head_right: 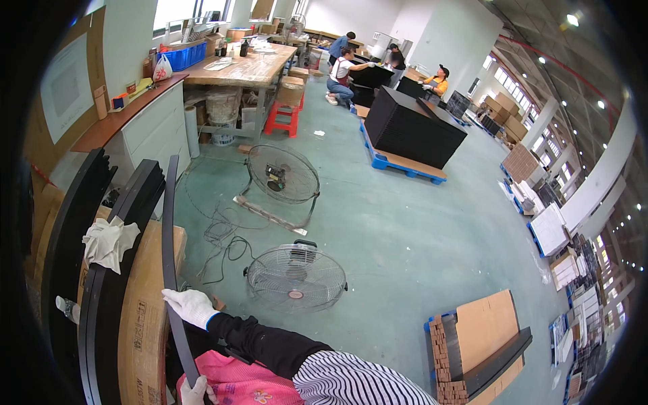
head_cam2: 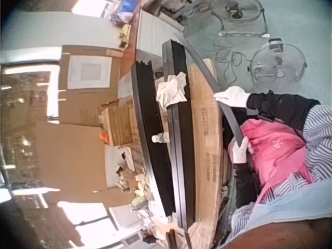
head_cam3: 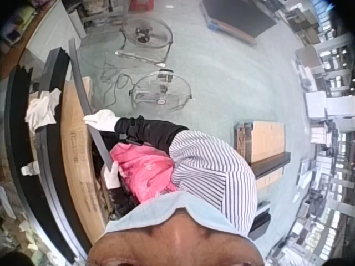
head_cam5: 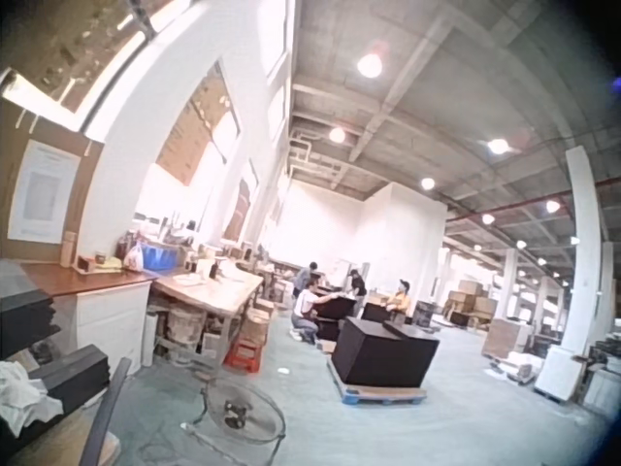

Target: The worker is cleaning and inspecting long black metal frame components using a white cloth in a furniture manufacturing workshop.

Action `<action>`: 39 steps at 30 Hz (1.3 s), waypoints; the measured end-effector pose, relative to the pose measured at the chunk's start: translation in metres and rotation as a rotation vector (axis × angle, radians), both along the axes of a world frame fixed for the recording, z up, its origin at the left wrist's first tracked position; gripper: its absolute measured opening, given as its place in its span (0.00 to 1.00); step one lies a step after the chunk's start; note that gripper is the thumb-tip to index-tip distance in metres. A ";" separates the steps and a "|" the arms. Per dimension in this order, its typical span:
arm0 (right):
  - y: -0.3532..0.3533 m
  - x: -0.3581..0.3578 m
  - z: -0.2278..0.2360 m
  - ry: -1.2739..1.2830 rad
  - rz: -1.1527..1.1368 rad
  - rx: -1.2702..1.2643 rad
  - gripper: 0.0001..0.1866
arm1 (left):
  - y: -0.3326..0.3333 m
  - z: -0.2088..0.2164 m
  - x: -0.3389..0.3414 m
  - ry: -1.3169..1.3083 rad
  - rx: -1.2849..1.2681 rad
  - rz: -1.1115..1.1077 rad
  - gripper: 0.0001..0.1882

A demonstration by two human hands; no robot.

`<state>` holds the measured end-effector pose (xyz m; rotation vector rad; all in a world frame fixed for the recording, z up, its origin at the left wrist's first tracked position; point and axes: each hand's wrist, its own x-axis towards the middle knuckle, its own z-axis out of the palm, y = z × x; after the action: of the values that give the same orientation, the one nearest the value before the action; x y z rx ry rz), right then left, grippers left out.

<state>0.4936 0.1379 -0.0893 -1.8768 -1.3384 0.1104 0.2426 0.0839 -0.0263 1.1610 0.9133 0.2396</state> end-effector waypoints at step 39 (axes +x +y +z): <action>0.001 0.003 -0.005 0.019 0.008 -0.108 0.19 | 0.000 -0.004 -0.001 -0.018 -0.030 0.023 0.09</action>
<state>0.4963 0.1393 -0.0947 -1.9552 -1.3507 0.2077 0.2419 0.0836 -0.0302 1.1197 0.9123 0.2536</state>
